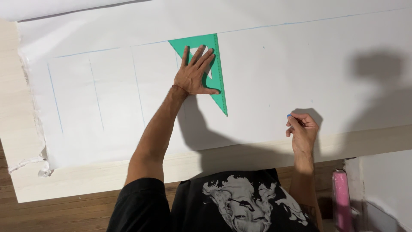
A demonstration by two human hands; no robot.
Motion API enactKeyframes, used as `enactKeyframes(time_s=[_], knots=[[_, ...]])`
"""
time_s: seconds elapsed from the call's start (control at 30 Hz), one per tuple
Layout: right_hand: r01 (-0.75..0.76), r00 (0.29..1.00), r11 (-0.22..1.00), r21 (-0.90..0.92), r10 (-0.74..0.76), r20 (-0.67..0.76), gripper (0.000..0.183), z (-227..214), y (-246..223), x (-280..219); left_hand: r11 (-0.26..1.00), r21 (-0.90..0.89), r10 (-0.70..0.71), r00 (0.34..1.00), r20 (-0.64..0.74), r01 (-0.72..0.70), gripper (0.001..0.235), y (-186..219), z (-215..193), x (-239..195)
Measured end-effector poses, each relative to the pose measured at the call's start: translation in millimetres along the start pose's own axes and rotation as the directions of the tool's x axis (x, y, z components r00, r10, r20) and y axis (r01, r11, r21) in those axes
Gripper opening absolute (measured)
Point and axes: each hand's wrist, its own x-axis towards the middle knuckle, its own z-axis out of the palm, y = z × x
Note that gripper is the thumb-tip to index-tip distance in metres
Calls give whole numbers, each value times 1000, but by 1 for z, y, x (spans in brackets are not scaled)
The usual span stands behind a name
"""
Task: Marking vertical lines on a large sheet of material using a triangle ruler and blue chalk
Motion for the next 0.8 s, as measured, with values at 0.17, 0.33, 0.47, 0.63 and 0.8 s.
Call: enactKeyframes(time_s=[0.17,0.33,0.47,0.63,0.8], knots=[[30,999,999,27,-31,44,12,21,11,19,998,-55,-16,998,52,19,148,-1,-2,-2],[48,992,999,23,-51,117,16,104,3,75,998,-49,-38,985,167,47,151,-1,-4,-1],[107,951,993,56,-118,285,17,203,-15,125,999,-31,-37,985,170,43,151,-2,-7,0],[139,916,990,3,-130,380,20,301,-39,163,999,-9,-41,986,159,43,152,-1,-9,1],[171,910,978,-121,-109,400,10,338,-44,184,998,-17,-52,976,209,57,151,0,-12,3]])
